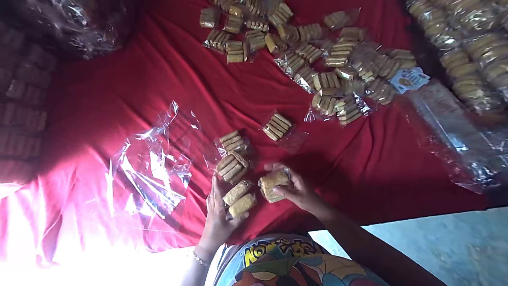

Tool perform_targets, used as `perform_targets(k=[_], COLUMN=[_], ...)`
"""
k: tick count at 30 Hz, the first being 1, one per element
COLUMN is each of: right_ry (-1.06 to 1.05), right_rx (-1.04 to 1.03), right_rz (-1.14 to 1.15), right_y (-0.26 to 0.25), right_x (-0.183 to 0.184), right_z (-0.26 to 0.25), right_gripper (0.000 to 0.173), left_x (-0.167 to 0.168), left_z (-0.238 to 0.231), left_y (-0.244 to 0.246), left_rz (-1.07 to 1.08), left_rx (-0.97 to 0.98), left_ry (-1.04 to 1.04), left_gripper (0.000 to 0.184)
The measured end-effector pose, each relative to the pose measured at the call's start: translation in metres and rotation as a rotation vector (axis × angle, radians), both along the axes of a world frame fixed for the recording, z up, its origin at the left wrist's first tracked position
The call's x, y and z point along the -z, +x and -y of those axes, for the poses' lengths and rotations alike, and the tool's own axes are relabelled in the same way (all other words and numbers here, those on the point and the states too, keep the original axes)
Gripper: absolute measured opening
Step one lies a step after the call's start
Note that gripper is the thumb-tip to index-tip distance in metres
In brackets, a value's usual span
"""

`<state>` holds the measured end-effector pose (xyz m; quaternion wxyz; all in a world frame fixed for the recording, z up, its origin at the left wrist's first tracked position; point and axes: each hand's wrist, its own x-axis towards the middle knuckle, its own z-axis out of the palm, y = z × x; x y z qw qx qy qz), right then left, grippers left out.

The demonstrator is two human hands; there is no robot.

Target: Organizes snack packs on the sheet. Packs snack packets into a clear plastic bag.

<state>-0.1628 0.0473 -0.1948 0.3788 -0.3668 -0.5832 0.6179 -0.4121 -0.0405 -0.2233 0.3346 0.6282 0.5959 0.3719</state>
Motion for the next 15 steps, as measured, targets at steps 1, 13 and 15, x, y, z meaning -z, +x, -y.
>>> perform_targets(k=[1,13,15], right_ry=[0.026,-0.466,-0.391], right_rx=[0.006,-0.245,-0.41], right_rz=[0.023,0.151,0.23], right_y=[-0.006,-0.07,-0.073], right_x=[-0.003,-0.023,-0.027], right_z=[-0.014,-0.166,-0.178], right_gripper=[0.066,0.032,0.034], left_x=[-0.001,-0.017,-0.008], left_z=[-0.012,-0.099,-0.105], left_y=[0.006,-0.001,-0.008], left_rz=[0.017,0.125,0.166], left_rx=[-0.053,-0.212,-0.208], left_ry=[-0.003,-0.105,-0.068], left_gripper=[0.131,0.124,0.12])
